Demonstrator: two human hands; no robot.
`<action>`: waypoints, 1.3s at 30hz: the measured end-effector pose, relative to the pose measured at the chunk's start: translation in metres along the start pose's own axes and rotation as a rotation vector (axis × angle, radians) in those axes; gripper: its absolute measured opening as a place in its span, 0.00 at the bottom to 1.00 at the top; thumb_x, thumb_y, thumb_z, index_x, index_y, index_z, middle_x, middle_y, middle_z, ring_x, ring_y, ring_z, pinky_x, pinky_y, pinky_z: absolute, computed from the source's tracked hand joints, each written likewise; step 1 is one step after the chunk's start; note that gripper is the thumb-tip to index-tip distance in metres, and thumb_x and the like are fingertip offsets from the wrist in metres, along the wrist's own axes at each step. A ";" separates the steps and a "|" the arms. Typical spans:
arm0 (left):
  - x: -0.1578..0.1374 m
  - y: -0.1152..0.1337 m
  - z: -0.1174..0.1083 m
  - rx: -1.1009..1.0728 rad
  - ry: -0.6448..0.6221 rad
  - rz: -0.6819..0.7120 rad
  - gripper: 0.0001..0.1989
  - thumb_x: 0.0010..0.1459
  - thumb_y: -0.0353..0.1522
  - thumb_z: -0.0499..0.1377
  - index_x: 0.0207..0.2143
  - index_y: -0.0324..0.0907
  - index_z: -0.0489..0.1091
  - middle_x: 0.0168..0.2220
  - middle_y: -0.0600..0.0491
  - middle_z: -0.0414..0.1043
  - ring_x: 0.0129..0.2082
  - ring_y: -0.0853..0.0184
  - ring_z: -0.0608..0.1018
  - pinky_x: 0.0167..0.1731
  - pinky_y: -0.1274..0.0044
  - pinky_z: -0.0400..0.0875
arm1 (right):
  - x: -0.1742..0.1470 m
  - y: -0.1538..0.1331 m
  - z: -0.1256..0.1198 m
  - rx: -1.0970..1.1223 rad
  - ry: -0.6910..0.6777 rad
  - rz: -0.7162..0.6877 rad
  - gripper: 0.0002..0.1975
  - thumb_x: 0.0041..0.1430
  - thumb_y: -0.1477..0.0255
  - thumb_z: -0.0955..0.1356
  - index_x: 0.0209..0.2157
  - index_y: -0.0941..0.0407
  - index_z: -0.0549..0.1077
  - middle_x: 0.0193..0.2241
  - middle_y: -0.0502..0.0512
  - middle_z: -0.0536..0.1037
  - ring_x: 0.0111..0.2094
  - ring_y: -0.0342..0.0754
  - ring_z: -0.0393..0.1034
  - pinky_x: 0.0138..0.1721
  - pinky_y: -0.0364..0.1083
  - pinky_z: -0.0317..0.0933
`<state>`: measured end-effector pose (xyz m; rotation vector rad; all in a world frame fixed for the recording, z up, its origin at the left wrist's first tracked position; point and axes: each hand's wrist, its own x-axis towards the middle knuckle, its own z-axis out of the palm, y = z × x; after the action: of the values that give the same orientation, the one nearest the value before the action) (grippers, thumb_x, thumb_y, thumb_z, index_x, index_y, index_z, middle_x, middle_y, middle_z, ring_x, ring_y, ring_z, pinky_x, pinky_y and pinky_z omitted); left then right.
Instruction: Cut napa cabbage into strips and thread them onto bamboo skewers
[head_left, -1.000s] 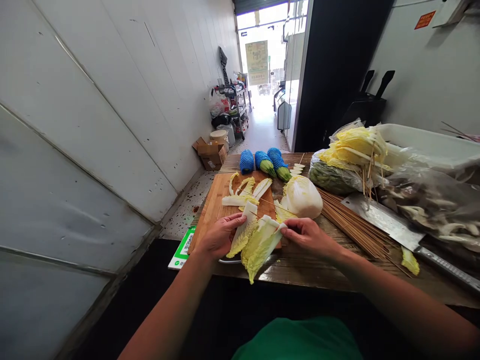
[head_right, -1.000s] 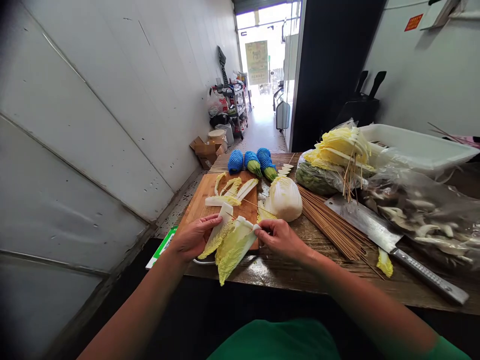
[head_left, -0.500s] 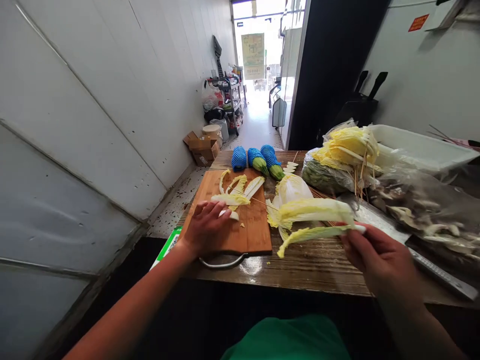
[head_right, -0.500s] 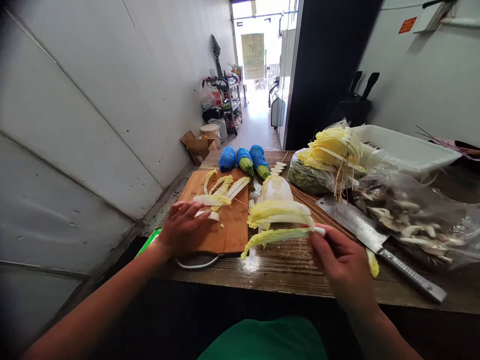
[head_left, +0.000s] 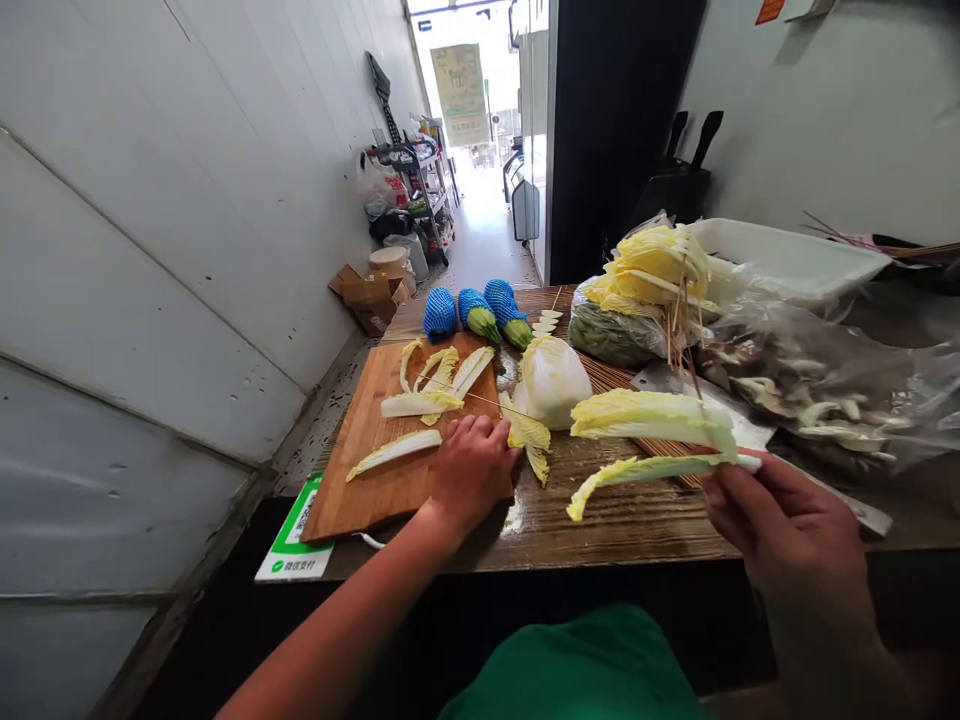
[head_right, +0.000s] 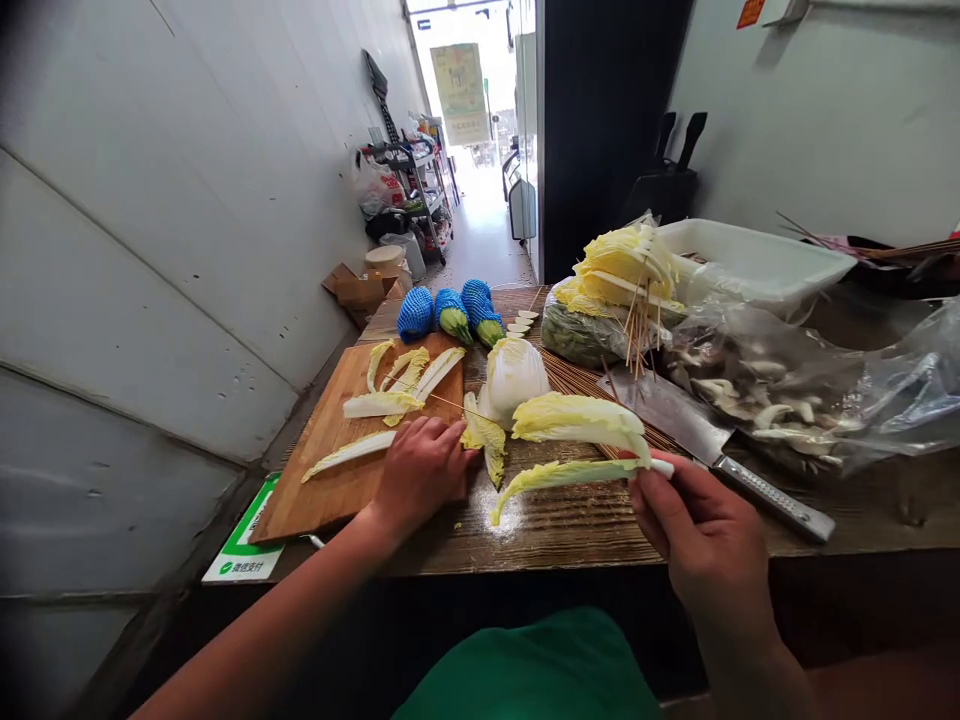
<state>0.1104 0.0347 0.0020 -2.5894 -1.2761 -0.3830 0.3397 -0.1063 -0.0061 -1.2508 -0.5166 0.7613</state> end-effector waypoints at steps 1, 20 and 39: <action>0.006 0.007 0.005 -0.014 0.000 -0.031 0.16 0.52 0.37 0.56 0.42 0.41 0.69 0.36 0.46 0.70 0.40 0.58 0.69 0.41 0.66 0.61 | 0.000 0.001 -0.001 -0.010 -0.008 -0.003 0.13 0.45 0.68 0.73 0.36 0.53 0.74 0.23 0.47 0.73 0.24 0.38 0.68 0.27 0.34 0.67; -0.015 -0.033 -0.012 -0.875 0.293 -0.801 0.18 0.50 0.40 0.55 0.40 0.38 0.72 0.27 0.52 0.77 0.30 0.63 0.78 0.32 0.75 0.70 | -0.003 0.013 -0.001 -0.161 -0.164 0.000 0.17 0.46 0.64 0.71 0.39 0.53 0.74 0.21 0.51 0.74 0.23 0.44 0.68 0.20 0.39 0.65; -0.045 -0.103 -0.045 -0.469 0.146 -0.579 0.30 0.51 0.42 0.53 0.55 0.38 0.59 0.20 0.58 0.65 0.21 0.68 0.69 0.27 0.78 0.63 | -0.004 0.006 0.097 -0.617 -0.528 -0.797 0.11 0.57 0.69 0.63 0.40 0.55 0.73 0.30 0.55 0.77 0.29 0.45 0.70 0.31 0.43 0.64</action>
<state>-0.0037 0.0483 0.0390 -2.4028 -2.0709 -1.0639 0.2658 -0.0455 0.0134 -1.2293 -1.6589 0.2243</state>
